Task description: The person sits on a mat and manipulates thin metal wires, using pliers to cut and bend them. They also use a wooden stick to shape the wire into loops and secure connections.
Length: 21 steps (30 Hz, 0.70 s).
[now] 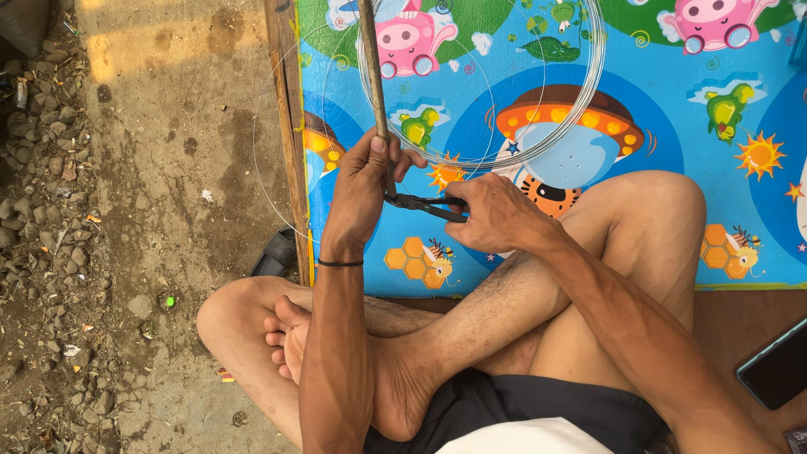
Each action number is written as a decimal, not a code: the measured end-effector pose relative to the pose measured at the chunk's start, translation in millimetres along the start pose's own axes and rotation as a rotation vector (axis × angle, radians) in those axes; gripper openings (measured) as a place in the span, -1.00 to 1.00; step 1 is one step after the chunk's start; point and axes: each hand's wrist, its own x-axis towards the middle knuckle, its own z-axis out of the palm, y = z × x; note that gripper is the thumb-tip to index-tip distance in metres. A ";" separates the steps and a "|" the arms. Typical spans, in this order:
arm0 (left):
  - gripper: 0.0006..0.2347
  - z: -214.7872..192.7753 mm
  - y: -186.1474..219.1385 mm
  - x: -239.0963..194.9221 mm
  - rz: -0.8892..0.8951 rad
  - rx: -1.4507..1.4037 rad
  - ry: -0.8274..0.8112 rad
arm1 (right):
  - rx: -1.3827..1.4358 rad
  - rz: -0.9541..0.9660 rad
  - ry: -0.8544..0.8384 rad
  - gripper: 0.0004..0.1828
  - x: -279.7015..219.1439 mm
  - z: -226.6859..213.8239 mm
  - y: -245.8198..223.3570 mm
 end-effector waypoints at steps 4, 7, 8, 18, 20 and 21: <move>-0.68 -0.3 0.7 -0.8 0.021 0.021 -0.031 | -0.038 0.033 -0.036 -0.73 -0.1 -4.8 -2.8; -0.69 -3.5 3.1 -0.6 0.004 0.029 -0.024 | -0.065 0.056 -0.087 -0.72 -1.4 -5.9 -4.5; -0.70 -5.2 4.1 -0.5 -0.011 0.034 -0.013 | -0.075 0.060 -0.102 -0.71 -2.3 -4.9 -3.9; -0.72 -10.0 -6.3 -0.9 -0.049 0.018 0.092 | -0.198 0.335 0.291 -0.45 21.4 -31.1 90.2; -0.71 -5.7 -13.4 -1.6 -0.079 0.096 0.115 | -0.291 0.570 0.422 -0.24 28.9 -54.9 130.1; -0.71 -3.9 -17.2 -2.8 -0.046 0.152 0.103 | -0.232 0.664 0.501 -0.12 27.1 -58.6 147.3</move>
